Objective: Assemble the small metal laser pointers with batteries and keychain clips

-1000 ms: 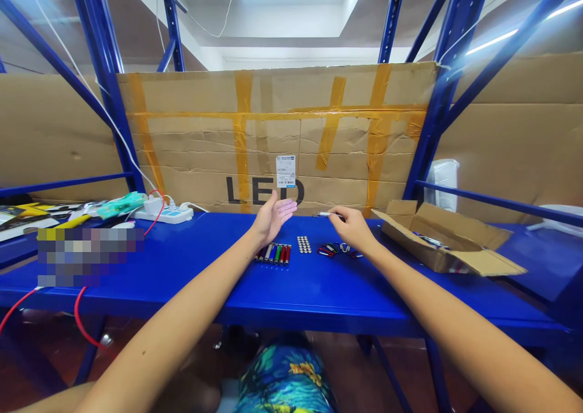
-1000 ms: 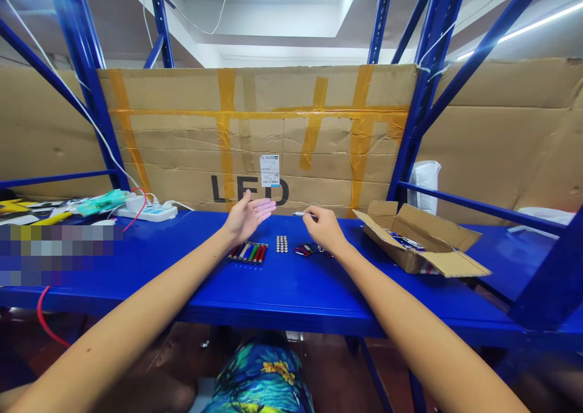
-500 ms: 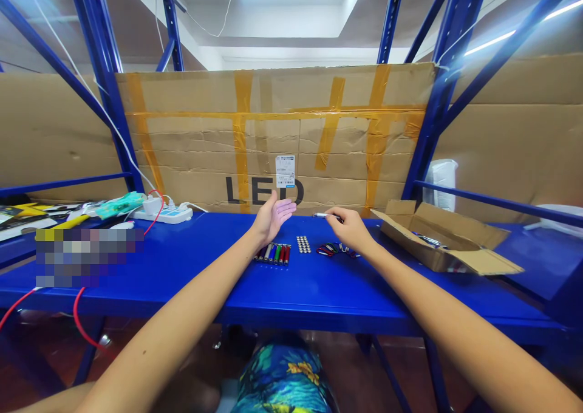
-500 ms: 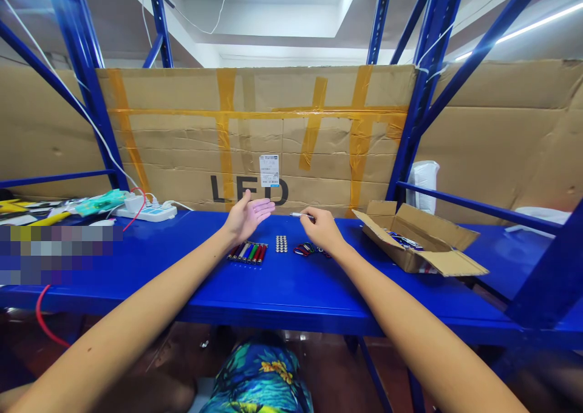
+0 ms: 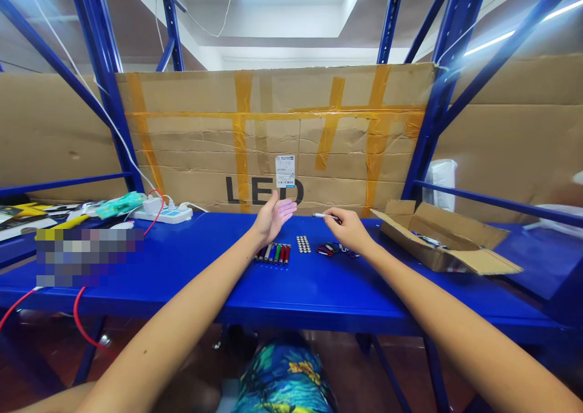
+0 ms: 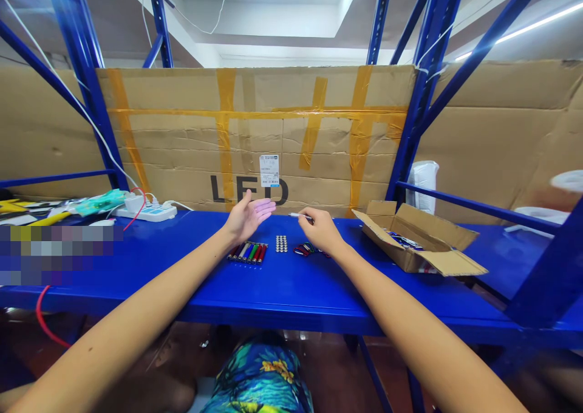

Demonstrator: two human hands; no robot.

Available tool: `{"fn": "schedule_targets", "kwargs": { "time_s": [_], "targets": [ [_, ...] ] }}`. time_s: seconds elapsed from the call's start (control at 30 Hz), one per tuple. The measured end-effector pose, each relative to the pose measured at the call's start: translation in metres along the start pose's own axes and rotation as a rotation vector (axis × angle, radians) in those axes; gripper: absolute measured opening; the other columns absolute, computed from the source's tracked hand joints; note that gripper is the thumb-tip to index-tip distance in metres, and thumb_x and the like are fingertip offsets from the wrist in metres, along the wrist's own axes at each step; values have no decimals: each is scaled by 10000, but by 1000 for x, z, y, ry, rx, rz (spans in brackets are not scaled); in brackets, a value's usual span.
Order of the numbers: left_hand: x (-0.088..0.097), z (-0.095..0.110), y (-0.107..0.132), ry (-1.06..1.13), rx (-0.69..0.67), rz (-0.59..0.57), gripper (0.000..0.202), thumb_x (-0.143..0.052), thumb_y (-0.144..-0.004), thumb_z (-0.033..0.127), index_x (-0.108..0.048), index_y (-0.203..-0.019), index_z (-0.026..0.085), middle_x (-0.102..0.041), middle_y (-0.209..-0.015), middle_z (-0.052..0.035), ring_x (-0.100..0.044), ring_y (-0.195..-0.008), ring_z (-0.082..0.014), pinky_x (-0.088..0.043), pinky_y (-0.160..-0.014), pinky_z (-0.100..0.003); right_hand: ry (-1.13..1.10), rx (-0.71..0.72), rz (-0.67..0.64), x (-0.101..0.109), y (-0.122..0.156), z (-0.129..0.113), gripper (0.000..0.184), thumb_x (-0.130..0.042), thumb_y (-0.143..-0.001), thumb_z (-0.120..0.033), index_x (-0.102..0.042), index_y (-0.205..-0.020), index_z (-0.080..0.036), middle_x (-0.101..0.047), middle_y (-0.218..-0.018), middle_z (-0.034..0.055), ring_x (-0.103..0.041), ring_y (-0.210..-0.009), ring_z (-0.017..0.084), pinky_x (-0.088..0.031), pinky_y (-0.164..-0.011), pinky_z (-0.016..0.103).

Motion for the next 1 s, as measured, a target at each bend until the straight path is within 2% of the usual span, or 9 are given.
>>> {"fn": "schedule_targets", "kwargs": {
  "time_s": [0.23,0.6,1.0],
  "targets": [
    [0,0,-1,5,1,4,654,-337,-942,601,-625,-1159,55,-607,-1280,-221,-531,-1270,-281,-359,-1125,-366,2,-7,22,2,-1,0,261,-454,-811,-309,-643,-714,-156,-629,-648,25,-521,-628,158,-368,-599,267],
    [2,-1,-3,31,0,5,603,-368,-935,598,-646,-1079,83,-644,-1211,-204,-544,-1253,-276,-372,-1114,-370,-37,-62,177,12,-1,2,251,-518,-765,-328,-674,-685,-149,-626,-621,27,-522,-603,155,-382,-582,260],
    [-1,1,0,34,9,22,553,-355,-959,552,-663,-1017,96,-668,-1170,-187,-565,-1227,-260,-371,-1115,-361,-64,-90,186,12,-2,7,245,-530,-758,-335,-681,-699,-151,-629,-615,24,-534,-608,159,-398,-582,258]
  ]
}}
Point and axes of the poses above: each hand's wrist, its own y-axis away from the middle knuckle, its own x-axis out of the back of the hand, z = x × y, the point moved 5 cm from there along -y, towards the middle knuckle
